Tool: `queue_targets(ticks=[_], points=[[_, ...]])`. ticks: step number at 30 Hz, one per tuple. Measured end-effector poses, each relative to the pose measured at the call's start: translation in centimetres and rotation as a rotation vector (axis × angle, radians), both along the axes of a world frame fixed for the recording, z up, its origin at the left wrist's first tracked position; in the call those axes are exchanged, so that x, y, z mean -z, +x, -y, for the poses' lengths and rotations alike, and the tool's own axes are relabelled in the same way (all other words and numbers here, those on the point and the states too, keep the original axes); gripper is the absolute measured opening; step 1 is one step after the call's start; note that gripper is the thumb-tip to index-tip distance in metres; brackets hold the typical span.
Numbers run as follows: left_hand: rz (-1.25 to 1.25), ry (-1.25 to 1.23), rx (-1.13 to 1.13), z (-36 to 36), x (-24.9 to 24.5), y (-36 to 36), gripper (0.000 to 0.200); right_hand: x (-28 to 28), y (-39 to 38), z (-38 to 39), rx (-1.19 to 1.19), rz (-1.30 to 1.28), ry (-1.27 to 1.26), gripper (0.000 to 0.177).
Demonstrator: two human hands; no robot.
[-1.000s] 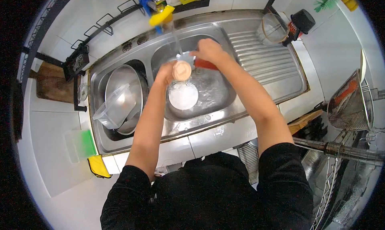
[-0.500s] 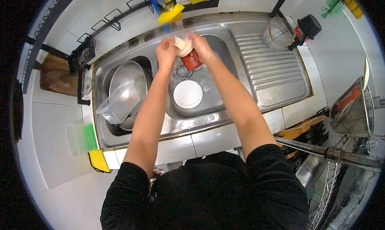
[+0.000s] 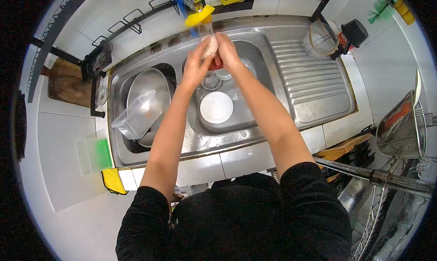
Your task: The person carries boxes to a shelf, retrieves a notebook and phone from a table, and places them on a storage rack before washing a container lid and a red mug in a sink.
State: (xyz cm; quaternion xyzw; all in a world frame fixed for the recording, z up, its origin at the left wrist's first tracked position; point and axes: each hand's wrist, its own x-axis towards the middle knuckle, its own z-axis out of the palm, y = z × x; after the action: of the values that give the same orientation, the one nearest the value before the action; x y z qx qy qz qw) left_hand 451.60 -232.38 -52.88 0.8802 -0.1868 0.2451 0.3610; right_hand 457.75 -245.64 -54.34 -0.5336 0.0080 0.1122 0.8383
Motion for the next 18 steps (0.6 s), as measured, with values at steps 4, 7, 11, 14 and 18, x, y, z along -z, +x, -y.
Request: queue_targets(ticks=[4,7,11,14,18], points=[[-0.240,-0.676,0.004,-0.4,0.5,-0.4,0.044,-0.1,0.0,0.3,0.070,0.096,0.047,0.043],[-0.567,-1.262,-0.139,-3.0,2.8,-0.2,0.036,-1.9,-1.7,2.4,0.140,0.105,-0.281,0.065],[-0.642,-1.539,-0.191,-3.5,4.0,-1.7,0.031,-1.3,-1.8,1.9,0.099,0.069,-0.254,0.074],[-0.669,-1.487,-0.237,-3.7,4.9,-1.5,0.034,-1.5,-0.8,1.0,0.090,0.083,-0.229,0.075],[-0.632,-1.245,-0.226,-4.8,6.2,-1.1,0.036,-2.2,-3.5,0.7,0.051,0.148,-0.236,0.070]])
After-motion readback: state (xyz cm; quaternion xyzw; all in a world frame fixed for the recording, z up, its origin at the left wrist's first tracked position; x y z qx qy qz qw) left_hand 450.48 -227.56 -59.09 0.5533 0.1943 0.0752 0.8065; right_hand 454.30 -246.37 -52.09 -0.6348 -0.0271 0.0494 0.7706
